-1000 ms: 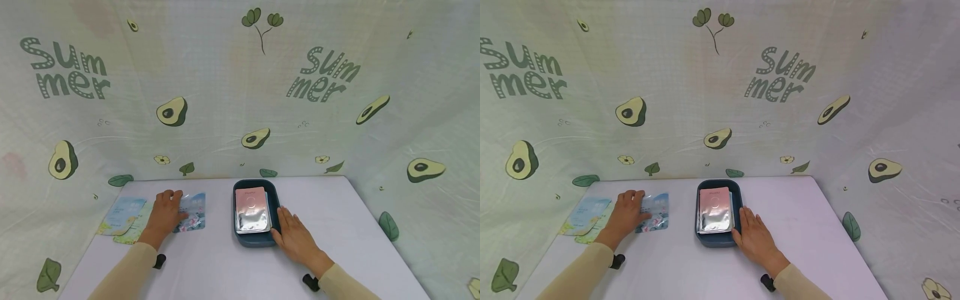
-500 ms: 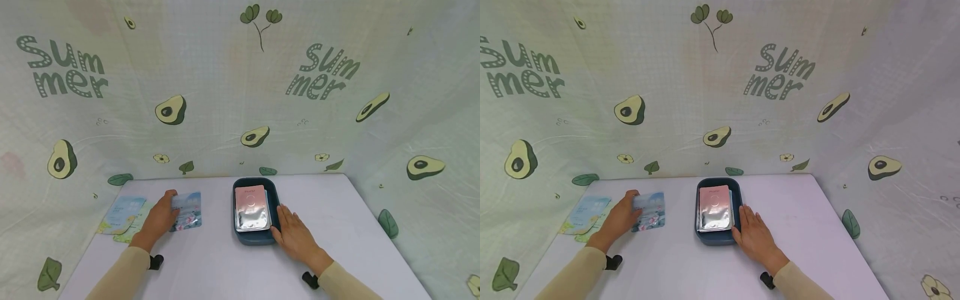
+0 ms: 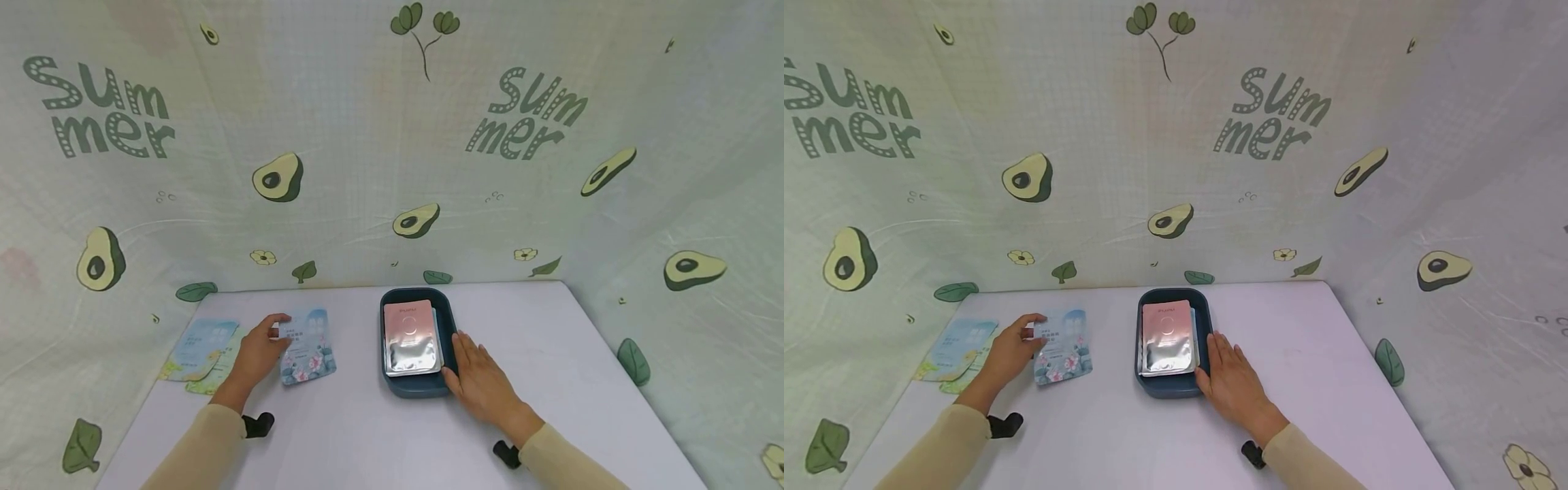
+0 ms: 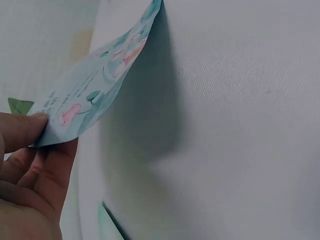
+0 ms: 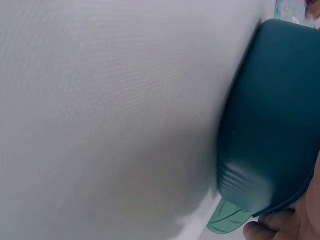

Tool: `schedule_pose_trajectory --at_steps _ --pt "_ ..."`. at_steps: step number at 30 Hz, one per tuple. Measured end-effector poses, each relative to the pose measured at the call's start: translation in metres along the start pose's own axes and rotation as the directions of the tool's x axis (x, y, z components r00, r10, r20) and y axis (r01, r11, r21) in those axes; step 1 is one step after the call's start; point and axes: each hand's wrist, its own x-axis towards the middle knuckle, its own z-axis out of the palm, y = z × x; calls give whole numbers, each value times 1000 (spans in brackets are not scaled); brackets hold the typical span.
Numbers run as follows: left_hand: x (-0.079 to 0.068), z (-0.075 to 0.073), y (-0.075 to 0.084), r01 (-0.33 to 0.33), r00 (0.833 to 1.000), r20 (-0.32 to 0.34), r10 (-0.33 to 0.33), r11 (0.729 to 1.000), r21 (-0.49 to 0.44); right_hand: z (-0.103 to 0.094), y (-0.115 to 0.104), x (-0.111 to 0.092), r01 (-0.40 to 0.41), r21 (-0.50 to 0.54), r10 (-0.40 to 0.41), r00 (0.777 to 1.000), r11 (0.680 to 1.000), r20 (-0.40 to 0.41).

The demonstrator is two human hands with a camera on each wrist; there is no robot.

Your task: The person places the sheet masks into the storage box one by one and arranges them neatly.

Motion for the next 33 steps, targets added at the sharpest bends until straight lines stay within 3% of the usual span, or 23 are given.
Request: schedule_pose_trajectory --at_steps 15,19,25,33 --pt "-4 4 12 27 997 73 -26 1000 -16 0 1 2 3 1 -3 1000 1000 -2" --pt "-6 1 25 12 997 83 -4 996 -93 0 0 1 4 -1 -4 1000 1000 -2" --pt "-4 -2 41 -1 995 97 29 962 -272 1 0 0 1 -17 -1 1000 1000 -1" --pt "7 7 61 8 995 96 29 933 -359 2 0 0 0 -39 -1 1000 999 -15"
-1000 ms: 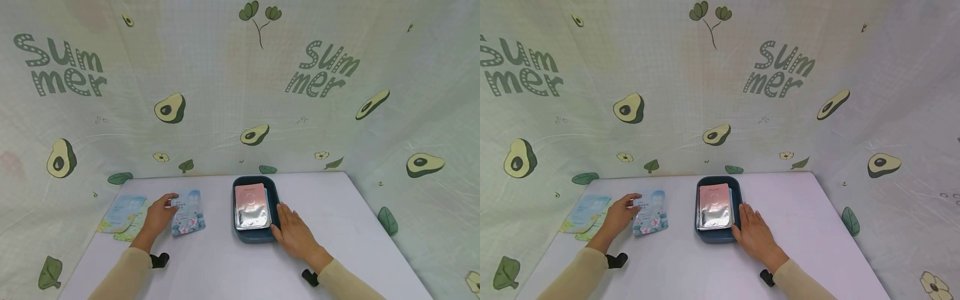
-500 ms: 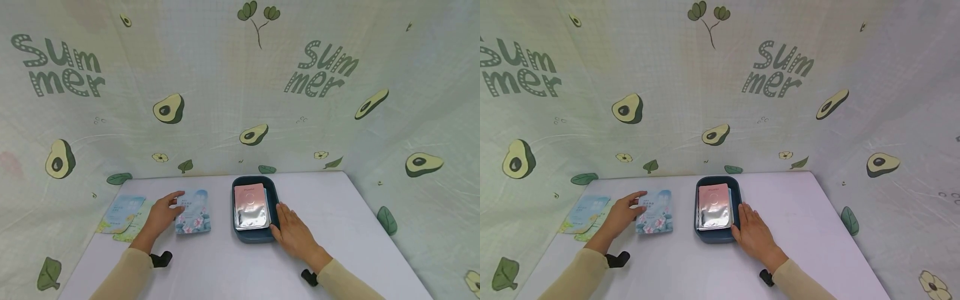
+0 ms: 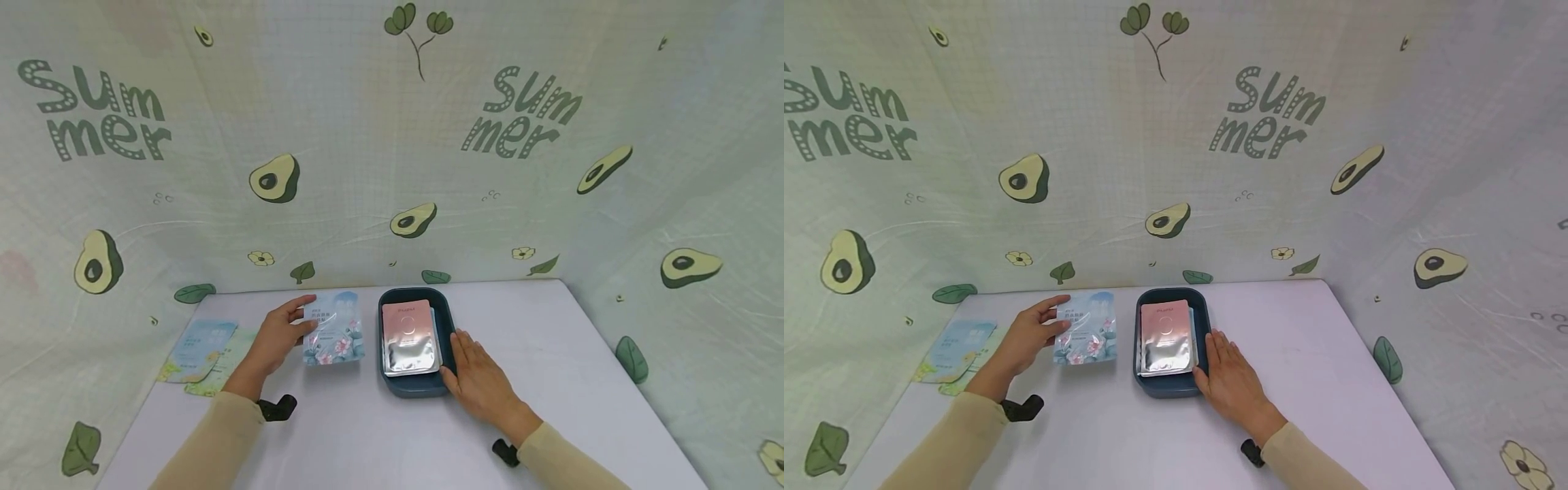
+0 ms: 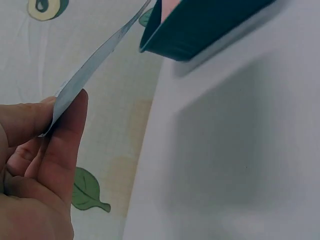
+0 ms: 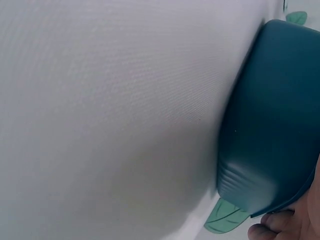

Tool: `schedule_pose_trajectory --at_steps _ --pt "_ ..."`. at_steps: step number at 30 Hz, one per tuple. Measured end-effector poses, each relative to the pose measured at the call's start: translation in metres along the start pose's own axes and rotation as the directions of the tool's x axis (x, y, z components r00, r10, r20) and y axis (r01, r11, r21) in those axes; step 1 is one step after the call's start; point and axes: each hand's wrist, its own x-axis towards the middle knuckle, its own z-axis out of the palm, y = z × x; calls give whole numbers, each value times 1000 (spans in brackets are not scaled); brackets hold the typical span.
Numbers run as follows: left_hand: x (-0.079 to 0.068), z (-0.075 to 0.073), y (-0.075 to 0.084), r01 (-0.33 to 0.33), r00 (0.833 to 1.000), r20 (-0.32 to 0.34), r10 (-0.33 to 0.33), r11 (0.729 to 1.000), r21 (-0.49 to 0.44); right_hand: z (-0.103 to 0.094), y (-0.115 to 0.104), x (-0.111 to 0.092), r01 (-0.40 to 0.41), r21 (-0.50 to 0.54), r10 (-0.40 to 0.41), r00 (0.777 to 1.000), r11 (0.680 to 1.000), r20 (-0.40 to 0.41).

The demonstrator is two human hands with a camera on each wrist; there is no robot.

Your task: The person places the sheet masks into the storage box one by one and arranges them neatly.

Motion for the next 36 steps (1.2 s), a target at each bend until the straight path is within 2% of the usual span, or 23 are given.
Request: schedule_pose_trajectory --at_steps 9,19,26,36 --pt "14 28 21 -33 999 38 35 998 -57 2 2 1 6 -6 -6 1000 1000 -10" --pt "28 81 38 -39 994 97 48 995 -88 3 2 0 -11 4 11 1000 1000 6" --pt "33 108 43 -41 990 133 54 995 -96 2 0 0 -24 12 24 999 1000 23" --pt "36 131 42 -37 988 143 53 993 -111 0 0 1 -35 9 35 999 999 36"
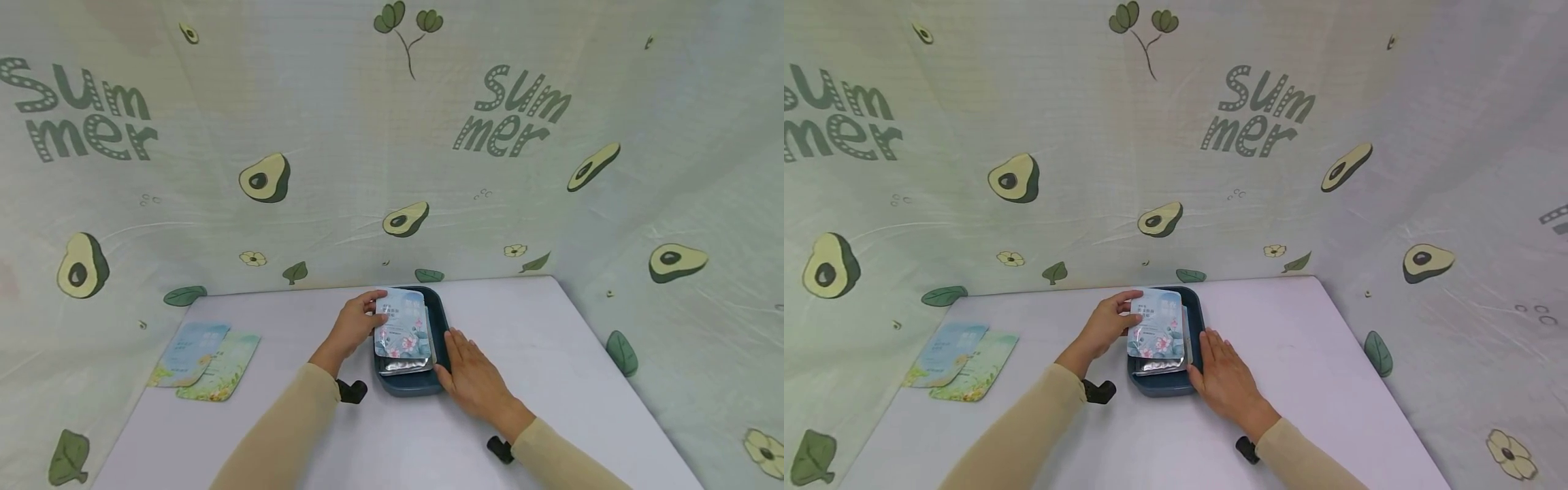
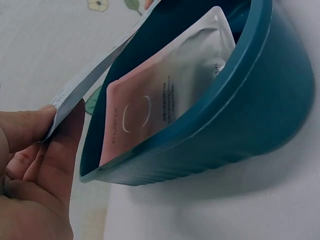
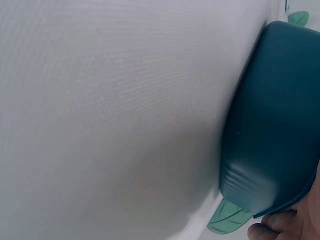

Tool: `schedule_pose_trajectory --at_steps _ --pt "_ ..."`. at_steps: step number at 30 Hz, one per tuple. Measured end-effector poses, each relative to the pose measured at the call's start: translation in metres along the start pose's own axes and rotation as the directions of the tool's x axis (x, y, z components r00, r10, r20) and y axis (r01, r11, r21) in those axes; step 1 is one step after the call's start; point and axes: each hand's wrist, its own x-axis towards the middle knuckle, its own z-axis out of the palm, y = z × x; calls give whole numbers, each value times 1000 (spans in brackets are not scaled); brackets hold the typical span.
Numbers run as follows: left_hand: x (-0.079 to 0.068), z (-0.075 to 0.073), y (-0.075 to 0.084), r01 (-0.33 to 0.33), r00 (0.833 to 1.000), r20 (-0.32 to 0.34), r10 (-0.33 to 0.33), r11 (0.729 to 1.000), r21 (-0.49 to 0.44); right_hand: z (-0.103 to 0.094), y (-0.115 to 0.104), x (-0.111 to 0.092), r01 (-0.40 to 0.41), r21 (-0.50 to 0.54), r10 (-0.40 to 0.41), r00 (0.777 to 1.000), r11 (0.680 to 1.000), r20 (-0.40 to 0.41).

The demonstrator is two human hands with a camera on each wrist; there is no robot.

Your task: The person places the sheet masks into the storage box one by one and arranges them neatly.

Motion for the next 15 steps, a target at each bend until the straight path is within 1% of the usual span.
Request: schedule_pose_trajectory --at_steps 6,9,15 --pt "5 7 -4 0 1000 -7 0 1000 -2 0 0 1 -5 3 5 1000 1000 4" --pt "7 9 -5 12 1000 -19 -11 1000 9 0 0 2 -4 5 4 1000 1000 0" --pt "9 14 -6 37 998 -46 -34 997 71 2 1 1 8 1 -8 1000 1000 -13"
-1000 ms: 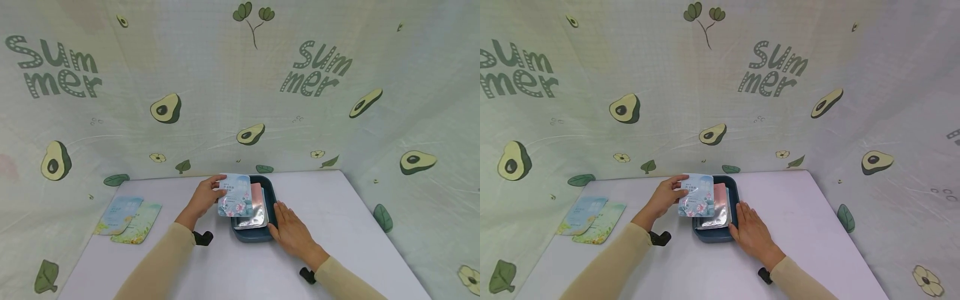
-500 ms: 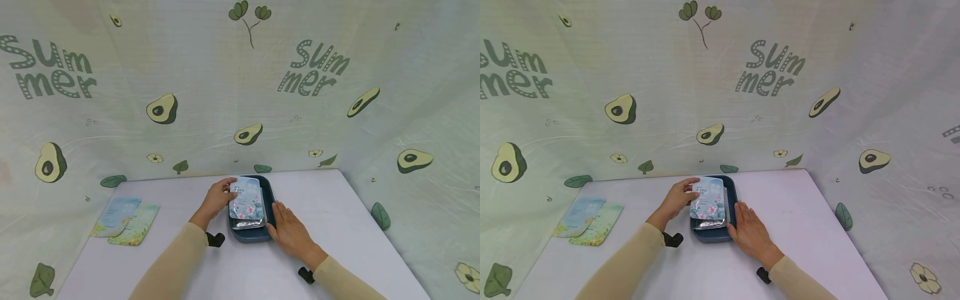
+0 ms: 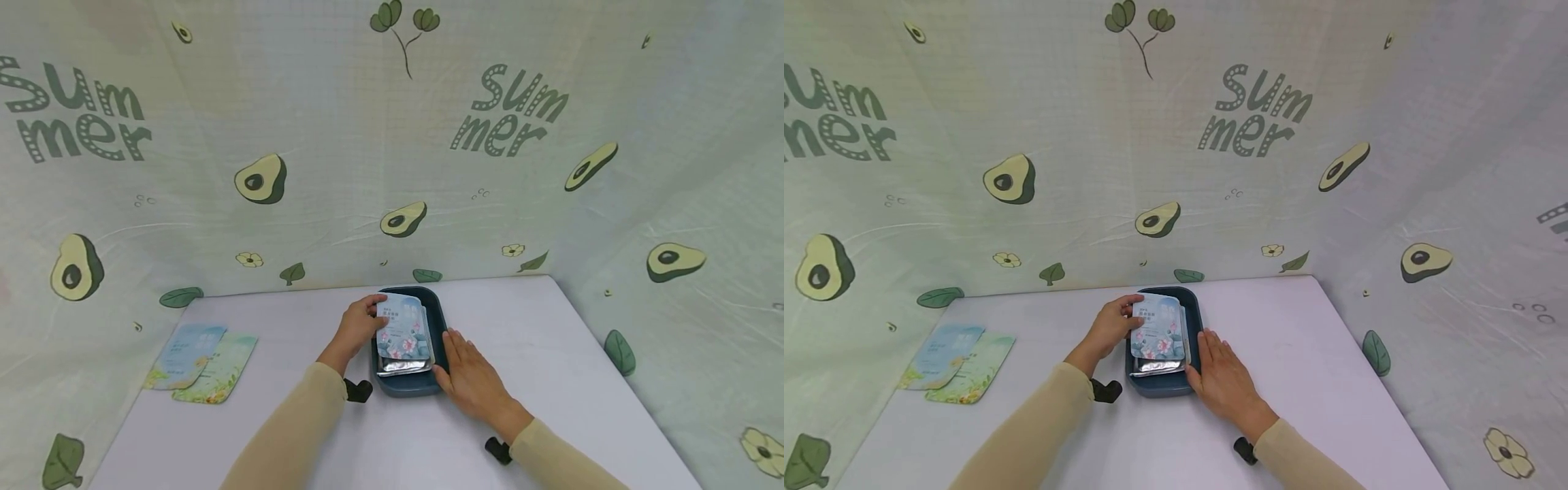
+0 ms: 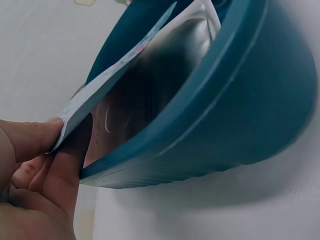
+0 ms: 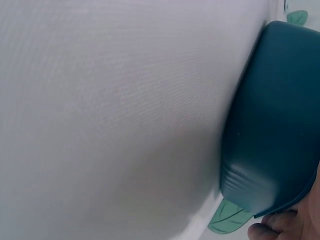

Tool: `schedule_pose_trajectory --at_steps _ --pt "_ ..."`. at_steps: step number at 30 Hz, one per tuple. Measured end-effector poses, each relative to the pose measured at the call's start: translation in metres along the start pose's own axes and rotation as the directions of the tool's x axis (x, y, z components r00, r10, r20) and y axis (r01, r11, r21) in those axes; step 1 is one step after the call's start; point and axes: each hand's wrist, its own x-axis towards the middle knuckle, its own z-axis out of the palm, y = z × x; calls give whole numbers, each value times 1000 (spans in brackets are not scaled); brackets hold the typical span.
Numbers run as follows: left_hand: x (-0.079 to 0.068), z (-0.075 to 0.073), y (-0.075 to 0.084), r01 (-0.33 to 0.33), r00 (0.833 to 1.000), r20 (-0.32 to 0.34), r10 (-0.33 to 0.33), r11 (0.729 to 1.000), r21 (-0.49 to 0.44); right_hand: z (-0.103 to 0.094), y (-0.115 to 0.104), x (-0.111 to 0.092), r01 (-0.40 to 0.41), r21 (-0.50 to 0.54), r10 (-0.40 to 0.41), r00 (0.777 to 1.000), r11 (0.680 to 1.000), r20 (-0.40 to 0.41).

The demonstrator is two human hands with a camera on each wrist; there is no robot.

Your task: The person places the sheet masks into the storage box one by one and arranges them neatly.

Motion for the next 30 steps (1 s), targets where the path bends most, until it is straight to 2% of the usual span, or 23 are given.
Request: schedule_pose_trajectory --at_steps 7,17,24,30 --pt "-2 0 6 2 1000 -7 -1 991 132 0 -1 -1 2 11 -2 1000 1000 -9" --pt "-5 -2 15 10 1000 9 -12 978 207 -2 -2 -2 1 10 -1 1000 1000 -12" --pt "-14 -1 34 8 1000 24 -16 955 295 -1 -2 -2 0 22 0 1000 1000 -15" --pt "-23 -7 52 -4 1000 1 3 935 354 0 -1 -3 11 24 -10 1000 1000 -29"
